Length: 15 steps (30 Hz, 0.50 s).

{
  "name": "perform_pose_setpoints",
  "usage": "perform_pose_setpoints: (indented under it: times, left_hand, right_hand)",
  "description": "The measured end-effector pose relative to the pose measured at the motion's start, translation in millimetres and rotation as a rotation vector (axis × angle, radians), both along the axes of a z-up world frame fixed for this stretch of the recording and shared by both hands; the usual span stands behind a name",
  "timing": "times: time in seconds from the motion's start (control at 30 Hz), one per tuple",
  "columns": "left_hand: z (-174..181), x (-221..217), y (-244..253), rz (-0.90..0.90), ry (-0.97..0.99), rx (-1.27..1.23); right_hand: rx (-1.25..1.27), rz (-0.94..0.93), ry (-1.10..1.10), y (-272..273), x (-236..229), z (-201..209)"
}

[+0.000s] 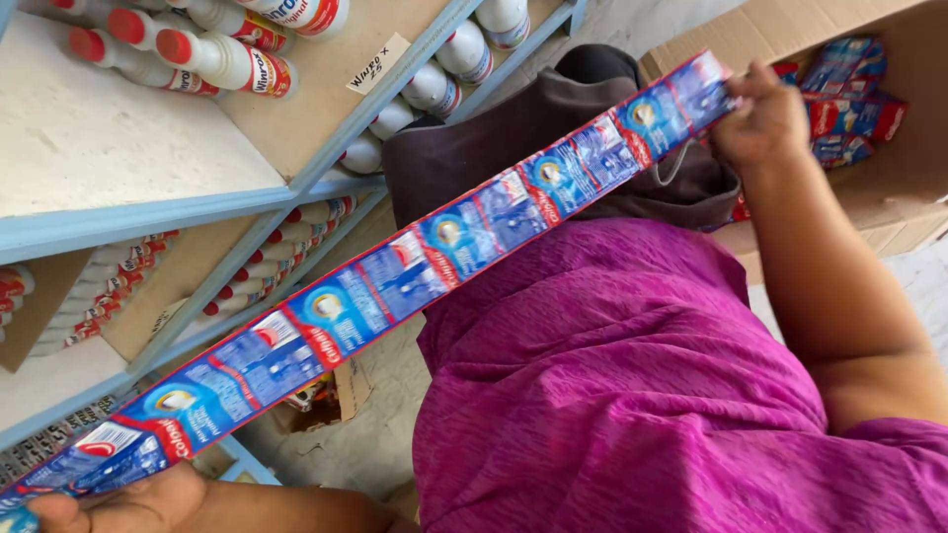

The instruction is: The person sits on the floor and takes Colgate toothpaste sachets from a cardboard box. They unfold the sachets, fold them back, and place them onto a shelf among other products. The person repeats this process with multiple sachets throughout the video.

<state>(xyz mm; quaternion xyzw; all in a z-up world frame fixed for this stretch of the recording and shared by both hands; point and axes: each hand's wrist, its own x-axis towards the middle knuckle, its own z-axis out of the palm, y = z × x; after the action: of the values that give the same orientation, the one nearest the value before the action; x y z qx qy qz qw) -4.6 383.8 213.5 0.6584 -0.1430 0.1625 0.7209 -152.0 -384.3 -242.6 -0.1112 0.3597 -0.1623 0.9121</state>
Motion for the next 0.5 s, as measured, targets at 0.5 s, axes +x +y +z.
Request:
perform_pose_setpoints:
  times: [0.5]
  left_hand:
    - [-77.1, 22.7, -96.4, 0.097, 0.184, -0.259]
  right_hand:
    - [-0.459, 0.619, -0.503, 215.6, 34.6, 349.7]
